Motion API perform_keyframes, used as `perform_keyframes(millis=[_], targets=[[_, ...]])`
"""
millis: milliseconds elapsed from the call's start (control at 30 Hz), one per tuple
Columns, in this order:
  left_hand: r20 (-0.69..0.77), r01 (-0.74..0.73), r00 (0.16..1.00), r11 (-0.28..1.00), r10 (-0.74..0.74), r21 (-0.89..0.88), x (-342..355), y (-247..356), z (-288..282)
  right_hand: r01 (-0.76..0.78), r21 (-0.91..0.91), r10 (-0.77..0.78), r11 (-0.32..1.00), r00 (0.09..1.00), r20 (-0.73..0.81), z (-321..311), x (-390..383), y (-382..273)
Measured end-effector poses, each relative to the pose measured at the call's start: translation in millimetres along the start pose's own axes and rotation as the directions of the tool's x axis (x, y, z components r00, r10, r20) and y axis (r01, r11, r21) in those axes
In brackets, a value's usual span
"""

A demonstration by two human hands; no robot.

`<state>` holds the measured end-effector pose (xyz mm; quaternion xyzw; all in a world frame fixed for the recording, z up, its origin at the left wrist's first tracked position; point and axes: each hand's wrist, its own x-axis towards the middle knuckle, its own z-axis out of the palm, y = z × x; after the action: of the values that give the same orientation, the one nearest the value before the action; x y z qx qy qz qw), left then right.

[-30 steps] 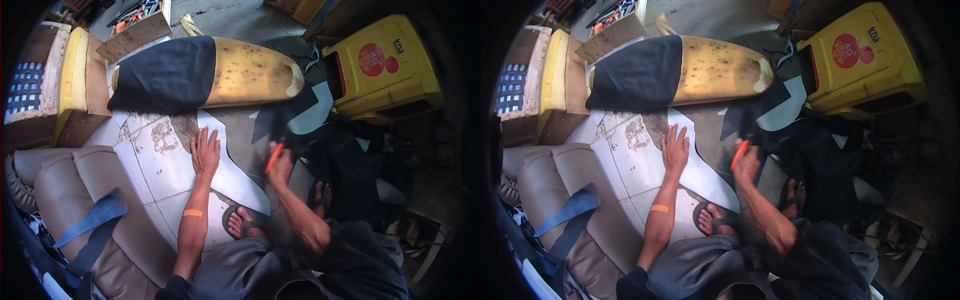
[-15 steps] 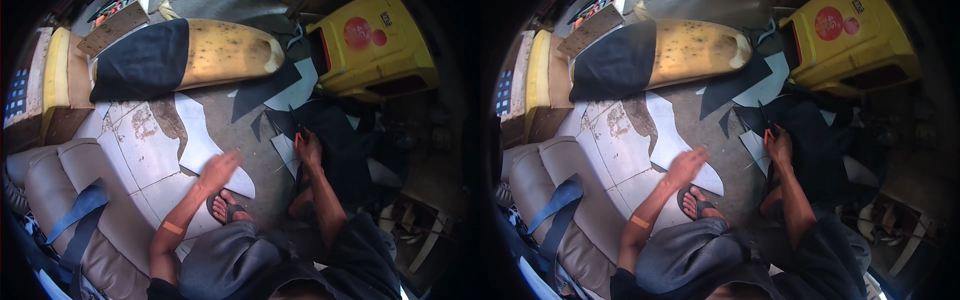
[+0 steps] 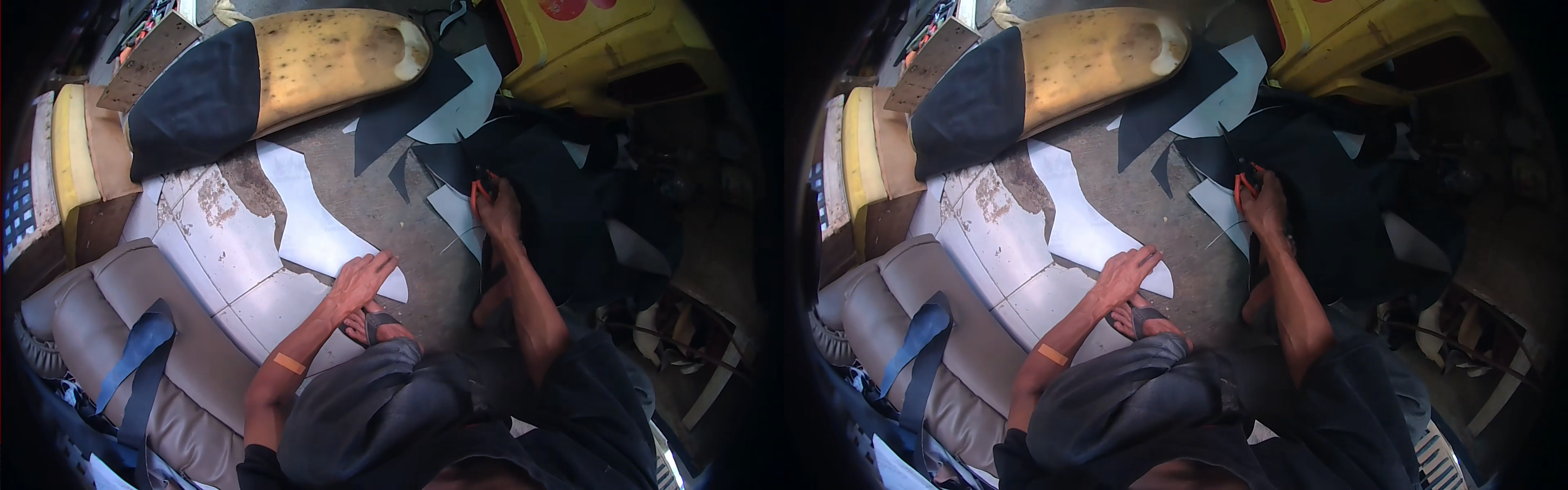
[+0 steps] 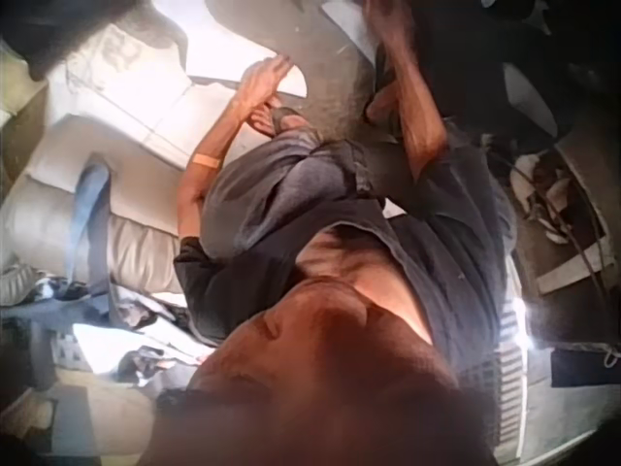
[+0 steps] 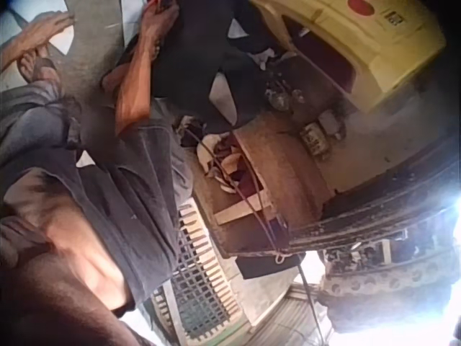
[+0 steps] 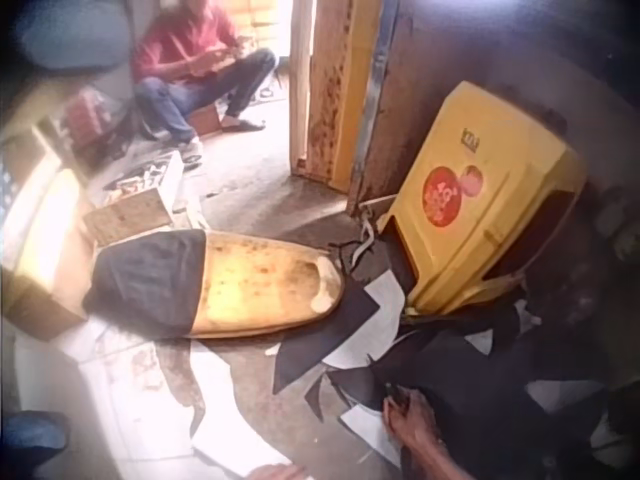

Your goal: The person cuts a piece of black fabric using scissors, following a white paper template placed on the floor. They then fit the cut fabric onto a yellow foam seat cushion, trim the edges, and adjust the fit.

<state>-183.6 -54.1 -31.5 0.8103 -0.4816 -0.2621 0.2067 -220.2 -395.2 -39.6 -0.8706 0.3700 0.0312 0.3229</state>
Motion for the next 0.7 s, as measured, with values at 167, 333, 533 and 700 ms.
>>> perform_keyframes(millis=[167, 333, 533, 700], targets=[[0.043, -0.041, 0.998, 0.982, 0.034, 0.184, 18, 10, -13, 0.034, -0.042, -0.034, 0.999, 0.999, -0.001, -4, 1, -5], [-0.261, 0.093, 0.955, 0.978, -0.141, -0.188, 35, 2, -69, 0.311, -0.153, -0.337, 0.938, 0.922, -0.192, -17, -20, -53], [-0.49, 0.258, 0.731, 0.858, -0.474, -0.445, 50, 6, -136, -0.145, 0.715, -0.396, 0.684, 0.749, 0.531, -24, -46, -133], [-0.505, 0.297, 0.638, 0.791, -0.581, -0.534, 46, 20, -145, -0.319, 0.78, -0.159, 0.538, 0.871, 0.465, 0, -59, -149]])
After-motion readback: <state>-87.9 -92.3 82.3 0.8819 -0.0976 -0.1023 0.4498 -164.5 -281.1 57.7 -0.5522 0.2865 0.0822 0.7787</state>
